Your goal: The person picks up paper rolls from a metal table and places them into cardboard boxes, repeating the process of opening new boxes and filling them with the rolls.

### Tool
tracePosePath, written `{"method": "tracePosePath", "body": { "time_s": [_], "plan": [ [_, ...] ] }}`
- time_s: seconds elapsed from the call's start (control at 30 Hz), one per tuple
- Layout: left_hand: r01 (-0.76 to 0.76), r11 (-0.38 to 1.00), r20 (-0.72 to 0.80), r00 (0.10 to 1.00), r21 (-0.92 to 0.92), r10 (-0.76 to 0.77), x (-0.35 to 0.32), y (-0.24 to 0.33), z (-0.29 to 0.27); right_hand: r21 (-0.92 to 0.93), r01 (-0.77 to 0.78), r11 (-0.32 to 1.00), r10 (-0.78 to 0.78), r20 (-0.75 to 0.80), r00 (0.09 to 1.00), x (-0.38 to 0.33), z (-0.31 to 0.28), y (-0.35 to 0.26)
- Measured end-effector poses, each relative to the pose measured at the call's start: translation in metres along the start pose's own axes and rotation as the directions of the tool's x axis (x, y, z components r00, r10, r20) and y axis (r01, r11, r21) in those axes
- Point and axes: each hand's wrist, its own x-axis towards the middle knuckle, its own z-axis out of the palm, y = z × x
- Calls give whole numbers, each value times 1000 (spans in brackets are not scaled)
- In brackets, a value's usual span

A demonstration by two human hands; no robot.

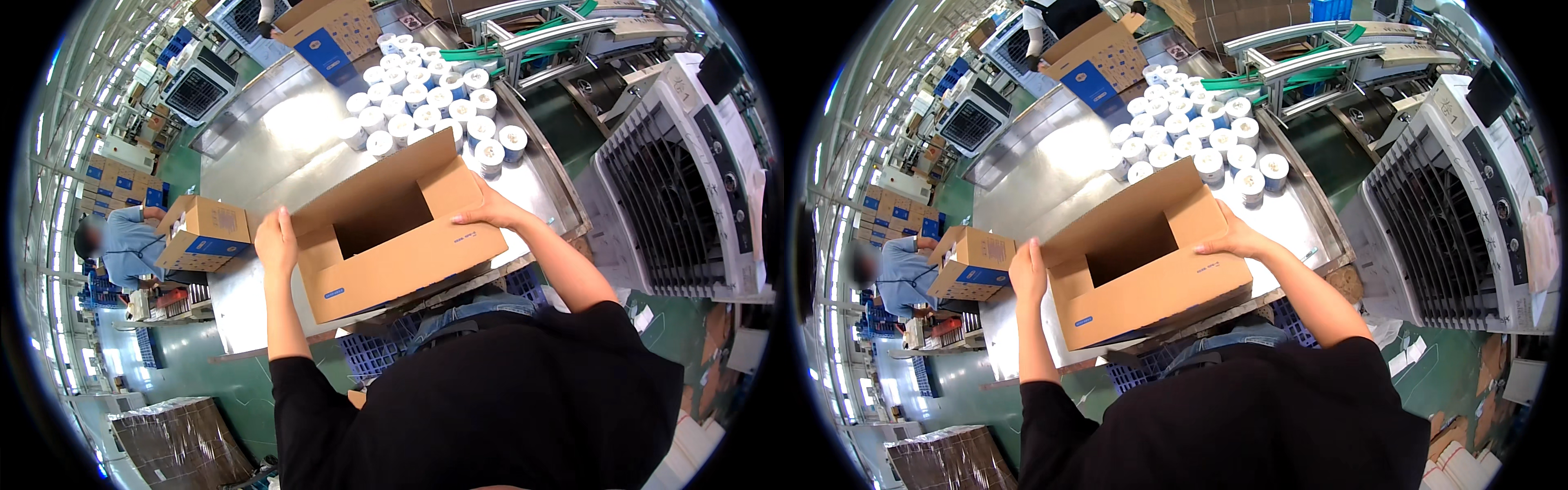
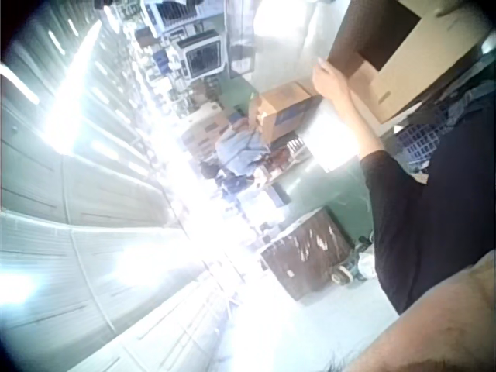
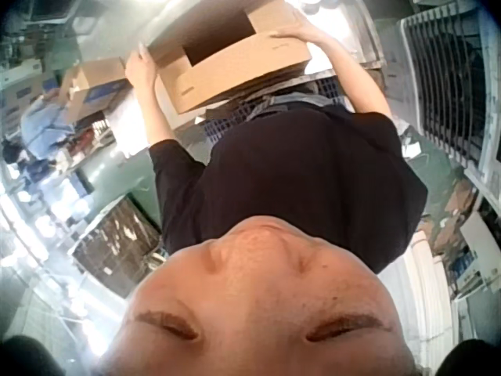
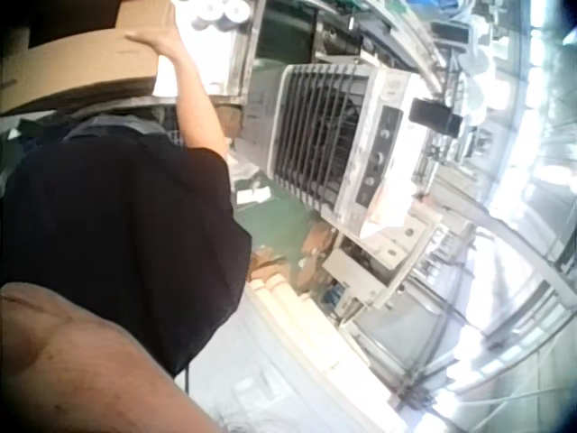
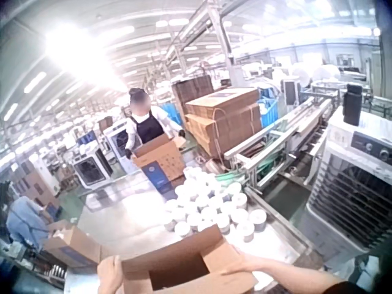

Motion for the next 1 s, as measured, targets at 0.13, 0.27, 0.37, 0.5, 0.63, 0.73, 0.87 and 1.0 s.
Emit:
{"method": "tracePosePath", "body": {
  "time_s": [0.13,0.27,0.37,0.5,0.63,0.73,0.87,1.0],
  "plan": [
    [-235,894,-25,964,381,264,-38,-37,64,138,58,989,-41,-119,992,13,37,23],
    [-167,966,-149,969,195,197,-17,-130,69,-4,226,974,-224,-128,966,21,109,55],
    [227,797,144,974,-559,-177,4,-240,41,-255,-165,953,123,-173,977,25,143,92],
    [259,156,265,964,-953,19,-15,-269,48,269,-510,817,435,292,852,-6,89,65],
    [214,-223,136,938,-951,319,-62,-204,49,590,-326,739,104,378,920,-37,83,-76],
    [372,-322,280,913,-871,297,-64,-173,107,383,-82,920,-23,263,965,-36,108,-129],
    [546,124,559,803,-829,204,-27,-188,240,226,-223,948,167,240,956,-2,128,-111],
    [249,785,504,859,-567,91,-13,-178,260,70,-323,944,310,153,938,45,177,-79]
  ]
}}
